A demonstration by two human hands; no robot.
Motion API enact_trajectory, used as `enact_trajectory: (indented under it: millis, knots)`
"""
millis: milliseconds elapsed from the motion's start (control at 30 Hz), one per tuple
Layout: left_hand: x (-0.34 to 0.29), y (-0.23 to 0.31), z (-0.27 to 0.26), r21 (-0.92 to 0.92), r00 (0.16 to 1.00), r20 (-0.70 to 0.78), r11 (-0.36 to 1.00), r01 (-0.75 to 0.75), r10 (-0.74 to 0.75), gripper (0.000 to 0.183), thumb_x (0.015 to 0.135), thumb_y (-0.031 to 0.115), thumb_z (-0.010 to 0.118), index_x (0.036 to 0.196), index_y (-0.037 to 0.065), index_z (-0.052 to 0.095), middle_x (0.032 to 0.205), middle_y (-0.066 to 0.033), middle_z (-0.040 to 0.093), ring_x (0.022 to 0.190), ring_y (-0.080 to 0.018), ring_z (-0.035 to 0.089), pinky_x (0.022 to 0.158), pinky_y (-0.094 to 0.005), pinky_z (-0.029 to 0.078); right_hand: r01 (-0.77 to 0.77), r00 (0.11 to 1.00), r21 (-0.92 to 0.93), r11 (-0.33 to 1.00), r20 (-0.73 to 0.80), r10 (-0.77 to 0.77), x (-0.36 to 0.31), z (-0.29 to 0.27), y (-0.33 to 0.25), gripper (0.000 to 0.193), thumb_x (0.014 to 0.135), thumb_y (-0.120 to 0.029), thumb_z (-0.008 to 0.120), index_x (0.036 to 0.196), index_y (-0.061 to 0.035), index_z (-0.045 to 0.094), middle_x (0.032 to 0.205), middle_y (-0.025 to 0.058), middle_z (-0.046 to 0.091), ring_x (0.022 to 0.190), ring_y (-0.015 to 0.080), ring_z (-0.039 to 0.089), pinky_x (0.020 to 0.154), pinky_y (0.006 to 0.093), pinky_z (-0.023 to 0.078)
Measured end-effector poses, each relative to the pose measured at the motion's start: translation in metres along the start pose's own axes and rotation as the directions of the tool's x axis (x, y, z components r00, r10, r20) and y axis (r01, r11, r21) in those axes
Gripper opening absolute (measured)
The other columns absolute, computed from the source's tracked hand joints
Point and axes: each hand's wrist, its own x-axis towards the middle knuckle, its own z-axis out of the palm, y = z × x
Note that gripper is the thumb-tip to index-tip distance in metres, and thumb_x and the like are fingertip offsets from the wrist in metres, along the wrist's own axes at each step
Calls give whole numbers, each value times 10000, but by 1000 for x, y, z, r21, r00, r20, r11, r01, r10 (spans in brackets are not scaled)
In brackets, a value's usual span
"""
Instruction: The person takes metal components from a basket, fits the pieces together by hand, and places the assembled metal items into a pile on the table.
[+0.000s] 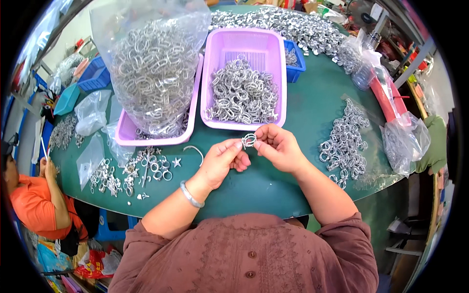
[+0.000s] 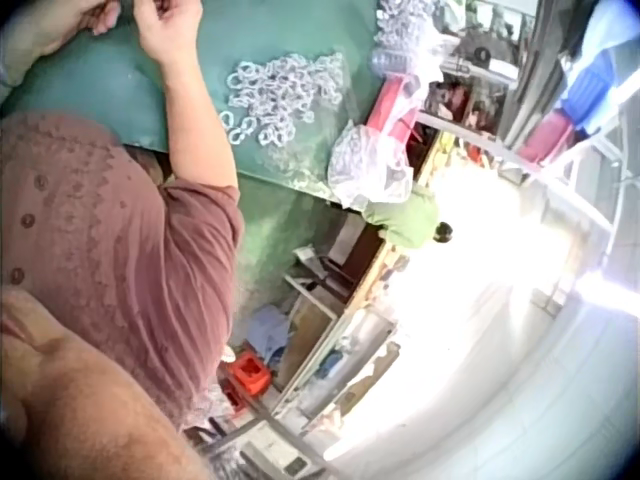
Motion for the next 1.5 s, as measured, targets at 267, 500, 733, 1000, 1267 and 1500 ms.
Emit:
enact_trajectory:
  millis: [267,500,733,1000,1267,1500]
  knots:
    - [0,-4,8,126,999,48,992,-2,-4,264,893,212,445,1034,6,530,698,-42,576,597,-96,520,571,-217,439,222,882,-442,869,-290,-372,67,-42,-45,221,756,-121,617,895,18,516,655,24,545,568,58,483,512,217,417]
    - [1,0,4,211,996,-14,974,-78,83,235,876,182,475,1024,11,537,689,-39,571,596,-100,516,561,-203,422,53,930,-532,845,-281,-235,56,-105,-98,326,779,-145,588,1046,26,514,780,42,579,620,92,533,559,228,443]
    - [-2,-2,14,296,994,50,949,-104,93,212,865,131,485,1025,-1,533,699,-39,567,614,-88,506,581,-208,425,-288,952,-861,420,-304,31,-50,-182,-65,225,720,-101,582,927,-14,591,807,124,619,712,225,601,667,325,472]
    - [-6,-10,12,442,986,96,882,-164,135,209,856,107,502,1034,3,532,703,-26,573,630,-77,509,605,-207,427,-200,973,-977,-76,-207,99,-73,-152,-49,221,727,-133,542,938,-88,593,899,111,555,842,278,560,724,372,457]
    - [-5,-12,15,472,982,90,861,-191,168,220,854,110,505,1041,-5,528,713,-25,575,636,-73,513,607,-200,427,-200,979,-977,79,-201,-12,-82,-161,-44,109,686,-123,555,763,-78,617,813,106,530,782,283,547,696,365,449]
    - [-12,-7,18,499,974,134,837,-225,182,236,851,111,506,1054,-8,524,731,-21,572,669,-68,523,638,-201,436,-348,923,-780,520,-382,45,-91,-163,-64,82,696,-98,615,735,-33,582,769,56,551,701,152,543,622,277,437]
